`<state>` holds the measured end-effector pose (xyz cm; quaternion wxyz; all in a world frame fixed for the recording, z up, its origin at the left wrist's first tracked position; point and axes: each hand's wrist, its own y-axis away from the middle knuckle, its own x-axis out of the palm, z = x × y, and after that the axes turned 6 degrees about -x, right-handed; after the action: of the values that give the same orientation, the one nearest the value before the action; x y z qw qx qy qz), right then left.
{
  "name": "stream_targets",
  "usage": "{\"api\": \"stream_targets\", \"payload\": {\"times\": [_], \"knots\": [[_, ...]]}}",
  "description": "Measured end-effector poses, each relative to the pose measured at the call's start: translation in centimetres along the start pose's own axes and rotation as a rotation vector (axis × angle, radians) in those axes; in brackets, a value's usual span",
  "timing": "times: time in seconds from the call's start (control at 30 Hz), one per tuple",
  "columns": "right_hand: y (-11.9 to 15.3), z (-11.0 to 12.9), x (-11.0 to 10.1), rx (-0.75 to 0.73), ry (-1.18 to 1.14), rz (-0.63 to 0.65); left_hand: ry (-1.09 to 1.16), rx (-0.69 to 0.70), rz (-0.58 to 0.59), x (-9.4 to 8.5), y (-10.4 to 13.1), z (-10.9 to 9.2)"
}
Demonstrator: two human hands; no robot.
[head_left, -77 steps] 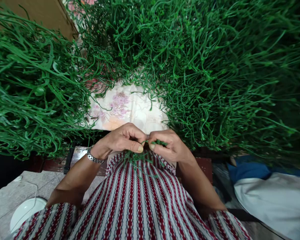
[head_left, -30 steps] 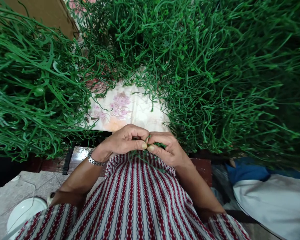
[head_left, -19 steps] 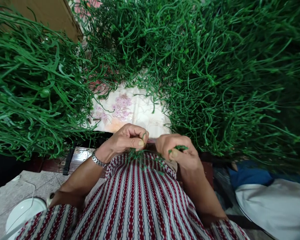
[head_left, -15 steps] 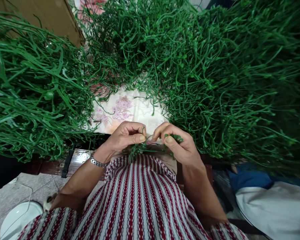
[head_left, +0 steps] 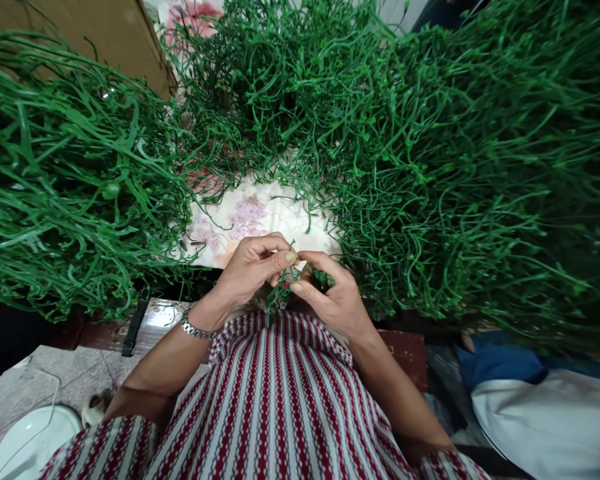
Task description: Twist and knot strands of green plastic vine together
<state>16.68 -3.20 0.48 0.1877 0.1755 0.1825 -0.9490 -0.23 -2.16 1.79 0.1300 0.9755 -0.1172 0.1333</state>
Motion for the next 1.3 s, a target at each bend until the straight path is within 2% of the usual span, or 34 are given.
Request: {"api": "stream_targets", "payload": {"times": [0.2,0.4,0.53,0.63,0.77,0.83,0.9,1.03,1.3], "knots": [[0.0,0.0,0.5,-0.001,-0.067,0.044,0.009,0.059,0.003,0.2,0.3,0.4],[-0.3,0.0,0.4,-0.009,-0.048,0.092,0.187,0.083,0.01,0.7,0.6,0.9],[-0.4,-0.1,0.5,-0.047,-0.041,0.112,0.322,0.013,0.055,0.9,0.9,0.8],[-0.4,-0.3,0.6,-0.13,-0.031,0.134,0.373,-0.084,0.092,0.8,0.9,0.5],[-0.3,-0.4,0.7,-0.182,-0.003,0.158,0.297,-0.13,0.048,0.6,0.6,-0.1],[-0.3,-0.3,0.5,-0.149,0.009,0.042,0.214,-0.131,0.031,0.4,0.3,-0.4],[-0.3,0.0,0.3,-0.129,0.021,-0.15,0.183,-0.113,-0.001,0.1,0.1,-0.7],[-0.6,1.2,-0.1,-0.162,-0.027,-0.442,0.167,-0.054,-0.085,-0.5,-0.3,-1.4],[-1.8,2.2,-0.8,-0.201,-0.265,-0.728,0.038,-0.052,-0.069,-1.1,-0.7,-1.5]]}}
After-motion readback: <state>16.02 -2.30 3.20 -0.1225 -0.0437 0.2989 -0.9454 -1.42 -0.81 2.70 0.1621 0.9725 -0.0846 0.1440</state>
